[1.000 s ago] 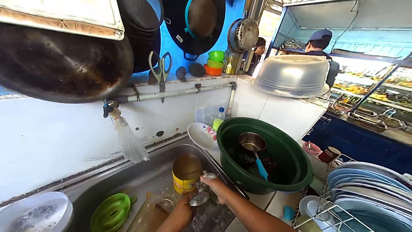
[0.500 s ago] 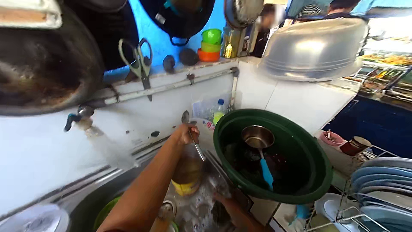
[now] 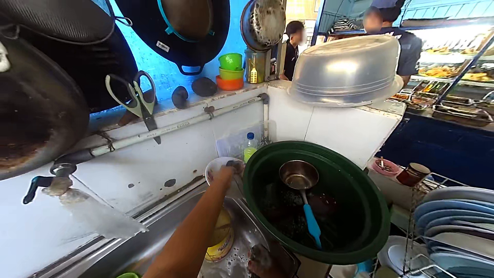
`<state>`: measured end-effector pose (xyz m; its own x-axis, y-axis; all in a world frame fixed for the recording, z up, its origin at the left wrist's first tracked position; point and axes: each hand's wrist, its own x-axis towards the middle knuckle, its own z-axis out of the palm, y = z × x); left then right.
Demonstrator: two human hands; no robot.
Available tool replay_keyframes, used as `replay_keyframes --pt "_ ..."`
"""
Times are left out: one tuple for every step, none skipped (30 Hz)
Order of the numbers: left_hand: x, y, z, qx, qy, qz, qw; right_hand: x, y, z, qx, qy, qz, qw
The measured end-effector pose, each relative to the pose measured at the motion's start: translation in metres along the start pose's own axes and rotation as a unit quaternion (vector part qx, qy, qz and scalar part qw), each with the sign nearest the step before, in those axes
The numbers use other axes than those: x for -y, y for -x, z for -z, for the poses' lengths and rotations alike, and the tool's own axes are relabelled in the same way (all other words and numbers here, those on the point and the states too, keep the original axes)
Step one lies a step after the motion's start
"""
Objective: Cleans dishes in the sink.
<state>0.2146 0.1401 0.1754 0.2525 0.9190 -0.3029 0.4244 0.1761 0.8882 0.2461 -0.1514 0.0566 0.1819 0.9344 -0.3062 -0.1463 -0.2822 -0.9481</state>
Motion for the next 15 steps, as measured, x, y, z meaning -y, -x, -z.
replay_keyframes --pt "0.001 0.005 0.004 0.010 -0.015 -0.033 0.999 0.000 0.000 0.000 0.003 -0.006 0.002 1.000" --pt "0.003 0.010 0.010 0.011 -0.030 -0.078 0.996 0.000 0.000 0.000 0.008 -0.011 0.004 1.000" --pt "0.007 0.017 0.017 -0.005 -0.047 -0.140 0.989 0.000 0.001 0.001 0.012 -0.016 0.007 1.000" --pt "0.014 0.024 0.027 -0.035 -0.062 -0.213 0.974 0.000 0.001 0.002 0.012 -0.019 0.011 1.000" --pt "0.023 0.035 0.039 -0.070 -0.080 -0.272 0.957 0.001 0.003 0.002 0.008 -0.021 0.016 1.000" --pt "0.033 0.047 0.052 -0.115 -0.106 -0.304 0.940 0.003 0.005 0.002 0.003 -0.020 0.018 1.000" --pt "0.048 0.059 0.066 -0.164 -0.137 -0.307 0.927 0.004 0.006 0.002 -0.003 -0.021 0.019 1.000" --pt "0.066 0.071 0.078 -0.205 -0.178 -0.277 0.922 0.005 0.008 0.001 -0.007 -0.022 0.020 1.000" --pt "0.086 0.081 0.087 -0.224 -0.223 -0.218 0.923 0.005 0.009 0.000 -0.010 -0.021 0.022 0.999" --pt "0.105 0.086 0.093 -0.214 -0.272 -0.138 0.928 0.004 0.010 0.000 -0.012 -0.018 0.023 0.999" --pt "0.123 0.088 0.097 -0.172 -0.316 -0.053 0.932 0.004 0.010 -0.001 -0.016 -0.017 0.022 0.999" --pt "0.139 0.086 0.099 -0.112 -0.357 0.020 0.927 0.003 0.010 -0.002 -0.019 -0.015 0.024 0.999" --pt "0.154 0.080 0.100 -0.061 -0.386 0.065 0.918 0.002 0.010 -0.002 -0.019 -0.015 0.028 0.999" --pt "0.170 0.073 0.100 -0.030 -0.400 0.089 0.912 0.001 0.009 -0.002 -0.019 -0.012 0.033 0.999" --pt "0.181 0.068 0.099 -0.010 -0.404 0.103 0.909 0.000 0.009 -0.003 -0.019 -0.011 0.035 0.999"
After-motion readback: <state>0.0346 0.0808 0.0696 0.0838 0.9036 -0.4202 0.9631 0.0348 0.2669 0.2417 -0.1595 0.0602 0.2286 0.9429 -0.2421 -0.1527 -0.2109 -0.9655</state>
